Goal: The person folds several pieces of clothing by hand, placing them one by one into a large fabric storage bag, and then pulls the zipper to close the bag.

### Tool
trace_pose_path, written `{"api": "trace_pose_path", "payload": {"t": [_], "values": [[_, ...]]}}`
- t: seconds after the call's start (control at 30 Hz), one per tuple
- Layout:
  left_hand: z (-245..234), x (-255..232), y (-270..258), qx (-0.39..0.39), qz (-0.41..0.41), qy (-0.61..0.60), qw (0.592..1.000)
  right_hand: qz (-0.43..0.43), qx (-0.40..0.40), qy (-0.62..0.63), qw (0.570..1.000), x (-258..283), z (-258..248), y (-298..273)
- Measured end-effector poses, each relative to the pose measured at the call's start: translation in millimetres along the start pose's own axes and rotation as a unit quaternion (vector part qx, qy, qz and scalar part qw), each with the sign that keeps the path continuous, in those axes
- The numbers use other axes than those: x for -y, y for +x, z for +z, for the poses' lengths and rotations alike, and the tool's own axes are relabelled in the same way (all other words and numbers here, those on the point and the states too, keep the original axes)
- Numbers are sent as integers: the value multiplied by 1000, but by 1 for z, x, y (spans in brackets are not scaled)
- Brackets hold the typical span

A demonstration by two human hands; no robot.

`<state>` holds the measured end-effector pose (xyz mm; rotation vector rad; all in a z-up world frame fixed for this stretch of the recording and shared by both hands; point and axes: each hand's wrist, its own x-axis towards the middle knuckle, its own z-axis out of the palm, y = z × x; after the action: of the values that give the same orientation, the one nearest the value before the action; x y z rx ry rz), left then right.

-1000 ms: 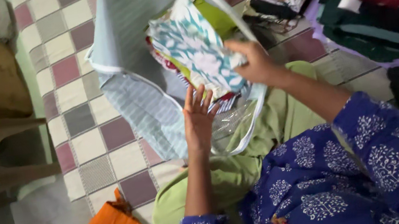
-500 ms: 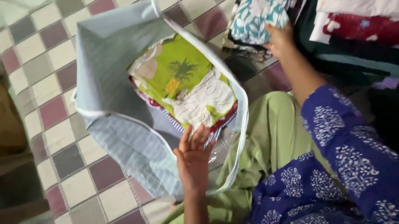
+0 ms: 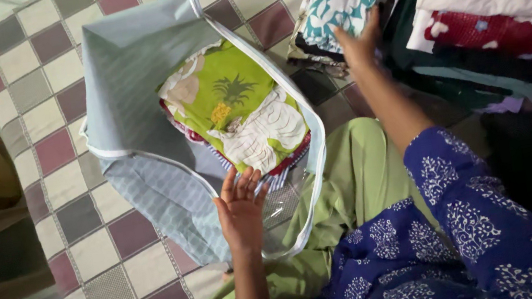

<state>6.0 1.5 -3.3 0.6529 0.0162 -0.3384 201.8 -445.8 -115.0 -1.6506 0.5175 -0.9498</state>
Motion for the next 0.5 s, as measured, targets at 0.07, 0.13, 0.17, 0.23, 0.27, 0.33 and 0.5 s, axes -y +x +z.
{"api": "trace_pose_path", "payload": {"t": [0.07,0.13,0.17,0.23,0.27,0.33,0.5], "values": [[-4,-1,1,-7,8,2,1000,-92,-20,-156,983,36,4,-29],[-11,0,2,-19,13,-21,1000,-179,71,-148,970,92,6,-63],[-15,1,3,-22,18,-20,999,-180,76,-143,970,118,8,-78],[-25,4,4,-31,23,9,999,-268,150,-115,945,162,14,-108],[-29,6,6,-35,30,8,999,-270,156,-110,944,178,19,-121],[-37,11,9,-69,15,12,997,-316,241,-96,913,198,29,-146],[-47,33,19,-85,24,82,993,-342,432,-162,819,207,49,-239]]}}
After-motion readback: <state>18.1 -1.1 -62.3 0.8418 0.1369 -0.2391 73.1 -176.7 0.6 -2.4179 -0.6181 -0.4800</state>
